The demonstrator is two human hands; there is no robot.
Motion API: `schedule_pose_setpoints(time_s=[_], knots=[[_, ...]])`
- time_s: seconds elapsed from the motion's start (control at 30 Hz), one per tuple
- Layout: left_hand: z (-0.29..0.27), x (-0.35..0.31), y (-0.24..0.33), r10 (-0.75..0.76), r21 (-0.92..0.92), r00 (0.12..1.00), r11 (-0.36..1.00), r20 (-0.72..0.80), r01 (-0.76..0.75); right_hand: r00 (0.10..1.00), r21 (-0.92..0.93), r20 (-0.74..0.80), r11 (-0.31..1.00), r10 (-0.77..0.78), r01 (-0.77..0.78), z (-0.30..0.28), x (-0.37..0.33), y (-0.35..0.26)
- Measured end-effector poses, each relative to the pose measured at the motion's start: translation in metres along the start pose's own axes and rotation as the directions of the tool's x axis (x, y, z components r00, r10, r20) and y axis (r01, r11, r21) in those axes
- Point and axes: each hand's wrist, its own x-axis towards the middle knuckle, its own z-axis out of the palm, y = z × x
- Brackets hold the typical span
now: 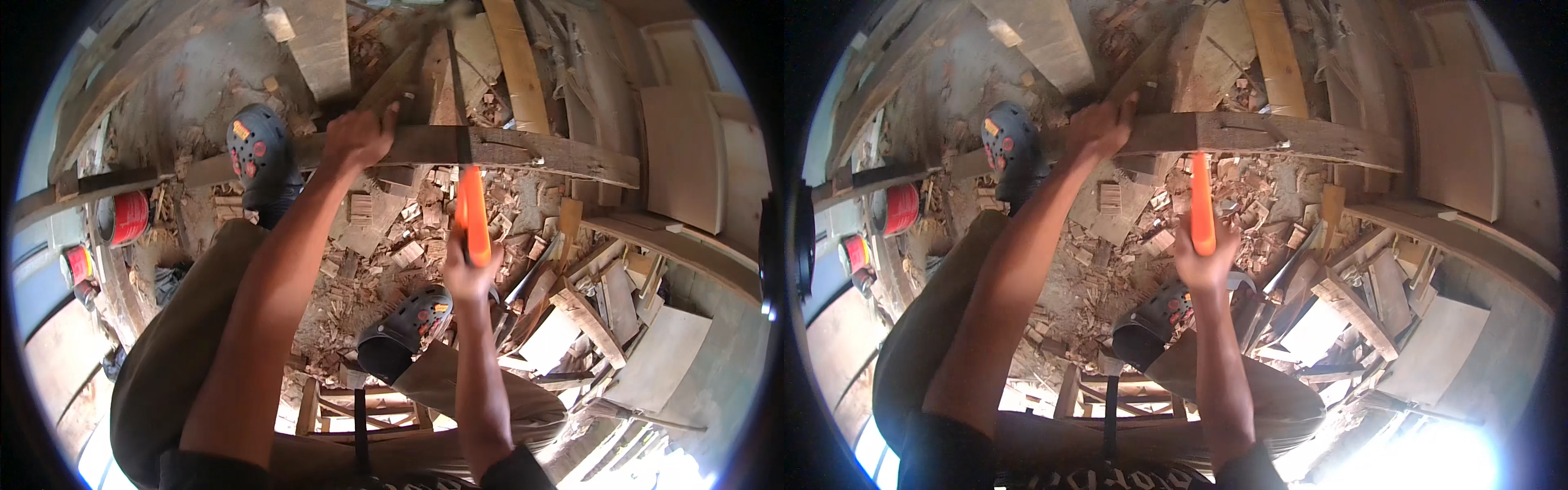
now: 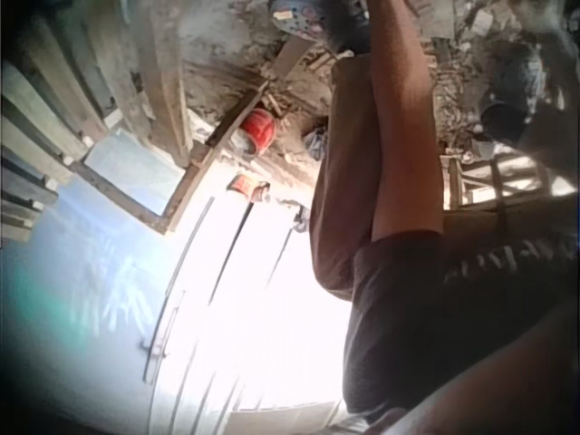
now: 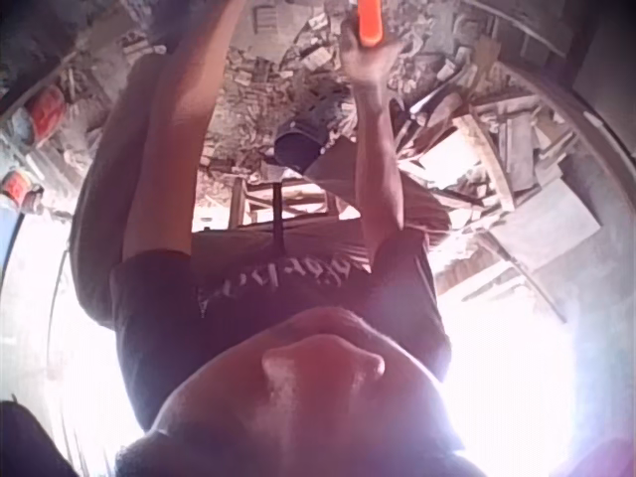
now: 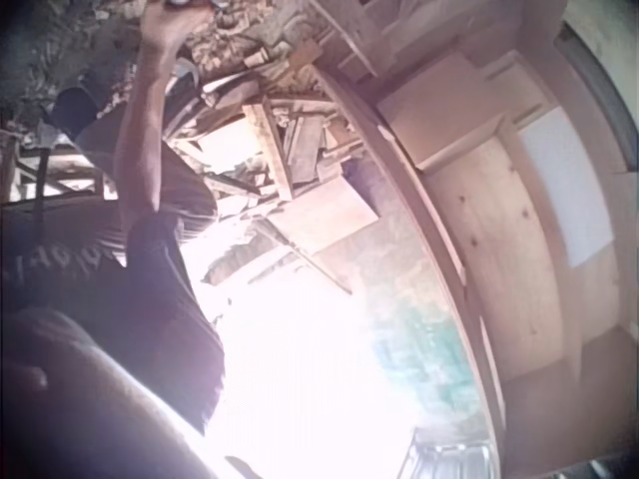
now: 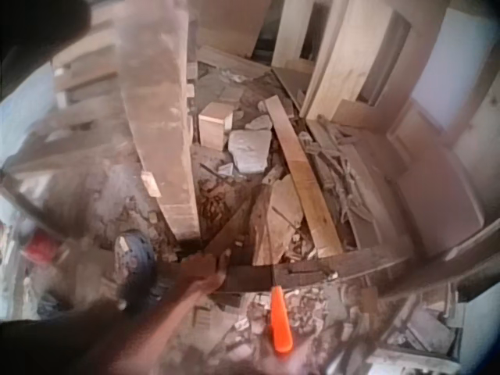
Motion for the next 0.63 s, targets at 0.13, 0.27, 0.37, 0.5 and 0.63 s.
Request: schedule_pose_setpoints(time_s=[0.13,0.27,0.37,0.5,0.63], knots=[[-0.015,0.01,-0.005,-0.081,0.028,0.996,0.996,0.032,0.08,0.987,-0.202,0.083,0.968,-0.138,0.152,-0.034,-0.087,-0.002],[-0.01,0.009,0.005,-0.04,0.015,0.999,0.999,0.007,0.04,0.991,-0.211,-0.009,0.969,-0.13,0.125,-0.021,-0.057,-0.015],[-0.002,0.013,-0.003,-0.012,0.01,0.999,1.0,-0.048,0.012,0.992,-0.046,-0.026,0.991,-0.123,0.122,0.033,0.065,-0.037],[-0.009,0.009,-0.007,-0.033,-0.025,0.999,0.999,0.013,0.033,0.996,-0.139,0.007,0.986,-0.093,0.093,0.009,-0.001,-0.025],[-0.017,0.008,-0.001,-0.079,0.025,0.996,0.997,0.042,0.078,0.965,-0.327,0.167,0.911,-0.204,0.25,-0.046,-0.125,0.013]])
